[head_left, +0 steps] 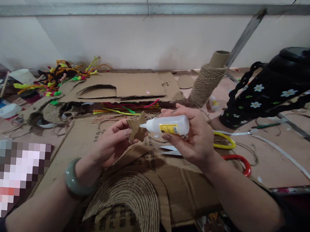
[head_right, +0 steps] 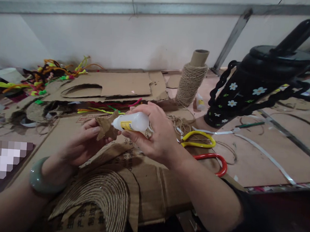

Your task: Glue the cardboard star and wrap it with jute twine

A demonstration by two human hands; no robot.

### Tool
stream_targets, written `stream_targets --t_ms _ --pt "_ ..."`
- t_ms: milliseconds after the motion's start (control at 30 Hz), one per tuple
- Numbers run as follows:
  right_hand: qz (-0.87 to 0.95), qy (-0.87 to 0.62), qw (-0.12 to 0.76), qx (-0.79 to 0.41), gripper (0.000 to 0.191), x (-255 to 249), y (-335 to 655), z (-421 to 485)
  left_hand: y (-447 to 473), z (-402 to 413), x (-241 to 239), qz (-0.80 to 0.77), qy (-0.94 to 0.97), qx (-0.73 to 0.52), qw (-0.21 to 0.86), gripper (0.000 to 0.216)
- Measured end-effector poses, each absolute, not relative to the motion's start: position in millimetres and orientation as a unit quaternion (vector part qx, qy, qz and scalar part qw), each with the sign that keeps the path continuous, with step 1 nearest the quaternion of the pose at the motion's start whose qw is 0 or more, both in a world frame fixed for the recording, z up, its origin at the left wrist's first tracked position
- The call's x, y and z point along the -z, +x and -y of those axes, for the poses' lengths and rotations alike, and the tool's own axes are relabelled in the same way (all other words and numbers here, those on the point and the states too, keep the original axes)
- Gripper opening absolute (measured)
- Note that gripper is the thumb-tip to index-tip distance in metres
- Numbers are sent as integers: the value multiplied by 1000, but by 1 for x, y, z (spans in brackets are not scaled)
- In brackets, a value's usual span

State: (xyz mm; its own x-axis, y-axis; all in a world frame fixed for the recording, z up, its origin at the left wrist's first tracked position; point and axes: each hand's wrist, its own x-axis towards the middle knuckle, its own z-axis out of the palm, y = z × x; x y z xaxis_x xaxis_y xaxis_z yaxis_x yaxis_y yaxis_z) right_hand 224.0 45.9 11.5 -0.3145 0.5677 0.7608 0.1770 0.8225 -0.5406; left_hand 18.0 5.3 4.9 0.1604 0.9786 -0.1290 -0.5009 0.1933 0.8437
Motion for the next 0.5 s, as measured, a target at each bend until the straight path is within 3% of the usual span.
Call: stream_targets --t_ms 167,333,500 --pt "766 -260 550 -211 39 -10 225 -46 17 -5 -4 -347 338 -546 684 18" --pt "705 -241 592 -308 39 -11 224 -48 16 -5 -5 -354 330 -553 678 20" --pt "673 -252 577 -389 34 -13 221 -51 12 -7 -5 -350 333 -564 670 26"
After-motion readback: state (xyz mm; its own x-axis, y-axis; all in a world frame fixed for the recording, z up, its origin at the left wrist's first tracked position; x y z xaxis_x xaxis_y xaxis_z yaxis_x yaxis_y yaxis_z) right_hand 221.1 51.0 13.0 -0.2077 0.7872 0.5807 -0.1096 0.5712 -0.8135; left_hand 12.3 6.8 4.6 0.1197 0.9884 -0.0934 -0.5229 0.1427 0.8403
